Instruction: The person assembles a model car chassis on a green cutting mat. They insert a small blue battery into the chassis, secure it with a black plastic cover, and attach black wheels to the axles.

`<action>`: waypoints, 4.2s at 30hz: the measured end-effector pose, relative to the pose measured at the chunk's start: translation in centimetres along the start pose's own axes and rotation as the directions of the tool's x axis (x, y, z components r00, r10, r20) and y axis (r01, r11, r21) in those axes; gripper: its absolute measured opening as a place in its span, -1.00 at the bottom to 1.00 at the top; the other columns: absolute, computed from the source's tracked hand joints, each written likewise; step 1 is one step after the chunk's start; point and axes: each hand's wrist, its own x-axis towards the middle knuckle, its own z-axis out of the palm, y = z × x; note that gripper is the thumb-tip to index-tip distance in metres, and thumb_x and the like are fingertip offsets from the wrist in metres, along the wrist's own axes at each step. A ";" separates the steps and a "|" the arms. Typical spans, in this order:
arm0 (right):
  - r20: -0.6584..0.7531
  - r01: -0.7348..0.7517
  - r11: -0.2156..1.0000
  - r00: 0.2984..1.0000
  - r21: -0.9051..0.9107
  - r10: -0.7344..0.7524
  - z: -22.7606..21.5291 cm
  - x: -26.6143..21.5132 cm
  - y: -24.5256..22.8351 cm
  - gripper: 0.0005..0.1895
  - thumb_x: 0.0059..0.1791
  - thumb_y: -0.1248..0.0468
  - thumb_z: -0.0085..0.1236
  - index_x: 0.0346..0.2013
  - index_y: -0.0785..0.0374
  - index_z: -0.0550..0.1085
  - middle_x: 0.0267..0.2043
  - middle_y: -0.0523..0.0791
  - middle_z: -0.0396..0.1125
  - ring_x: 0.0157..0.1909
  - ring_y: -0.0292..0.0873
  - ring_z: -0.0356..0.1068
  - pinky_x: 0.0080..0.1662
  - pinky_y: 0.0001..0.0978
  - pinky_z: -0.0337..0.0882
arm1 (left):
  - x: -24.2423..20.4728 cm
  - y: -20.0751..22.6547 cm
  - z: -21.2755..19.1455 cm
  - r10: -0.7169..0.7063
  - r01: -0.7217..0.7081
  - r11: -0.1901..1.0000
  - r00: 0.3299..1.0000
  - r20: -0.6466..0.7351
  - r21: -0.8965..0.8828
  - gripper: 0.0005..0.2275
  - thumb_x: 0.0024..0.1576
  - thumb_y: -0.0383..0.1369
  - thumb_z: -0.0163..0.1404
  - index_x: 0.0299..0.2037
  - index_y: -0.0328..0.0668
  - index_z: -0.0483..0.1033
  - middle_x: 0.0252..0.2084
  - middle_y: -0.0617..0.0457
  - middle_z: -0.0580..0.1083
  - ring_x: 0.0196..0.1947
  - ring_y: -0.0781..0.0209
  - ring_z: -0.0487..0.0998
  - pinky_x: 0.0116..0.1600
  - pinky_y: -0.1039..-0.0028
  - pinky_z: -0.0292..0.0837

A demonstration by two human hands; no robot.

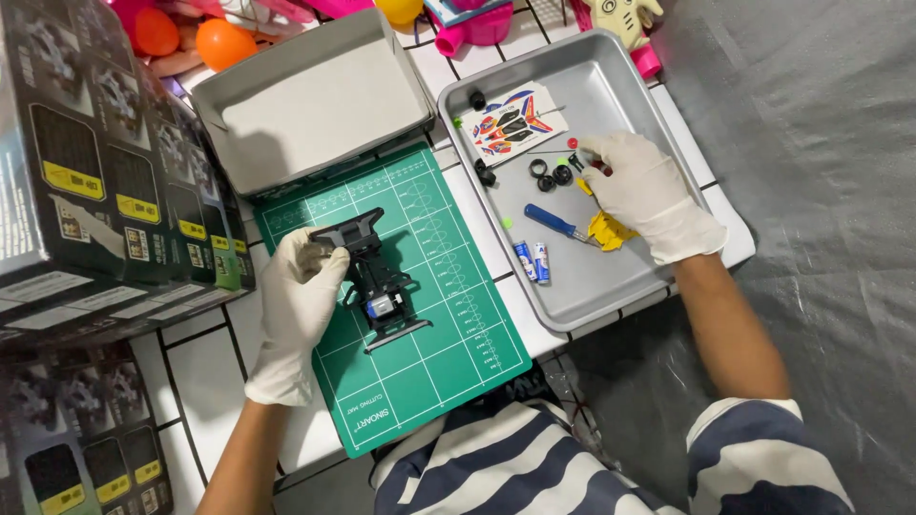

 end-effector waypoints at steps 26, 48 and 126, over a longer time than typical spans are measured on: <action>0.051 -0.375 0.912 0.920 -0.167 0.388 2.0 3.4 0.8 -0.77 -0.11 0.16 0.35 -0.17 0.02 0.67 -0.23 -0.02 0.55 -0.09 0.13 0.53 -0.12 -0.11 0.51 | -0.7 -2.6 -0.3 0.511 -0.409 0.612 0.858 0.057 0.677 -0.62 0.11 -0.12 0.19 0.10 -0.04 0.59 -0.21 0.00 0.49 -0.24 0.03 0.59 -0.13 0.25 0.52; 0.331 0.284 0.914 0.867 0.290 -0.374 5.8 1.5 -21.4 -0.85 0.03 0.46 0.10 -0.15 0.21 0.53 -0.18 0.05 0.53 -0.05 0.14 0.53 -0.05 -0.06 0.48 | 1.1 -5.6 -1.3 0.625 -0.548 0.555 0.771 0.120 0.625 -0.69 0.15 -0.10 0.12 0.03 0.05 0.51 -0.32 0.15 0.37 -0.33 0.14 0.53 -0.15 0.30 0.43; 0.284 0.143 0.850 0.904 0.506 -0.321 7.5 -0.8 -24.5 -0.73 0.01 0.32 0.31 0.01 0.03 0.65 -0.39 -0.26 0.36 -0.42 -0.38 0.32 -0.36 -0.61 0.31 | 2.3 -5.9 0.3 0.698 -0.550 0.522 0.715 0.044 0.652 -0.72 0.23 -0.24 -0.06 -0.53 0.02 0.24 -0.57 0.18 0.15 -0.58 0.08 0.38 -0.38 0.33 0.33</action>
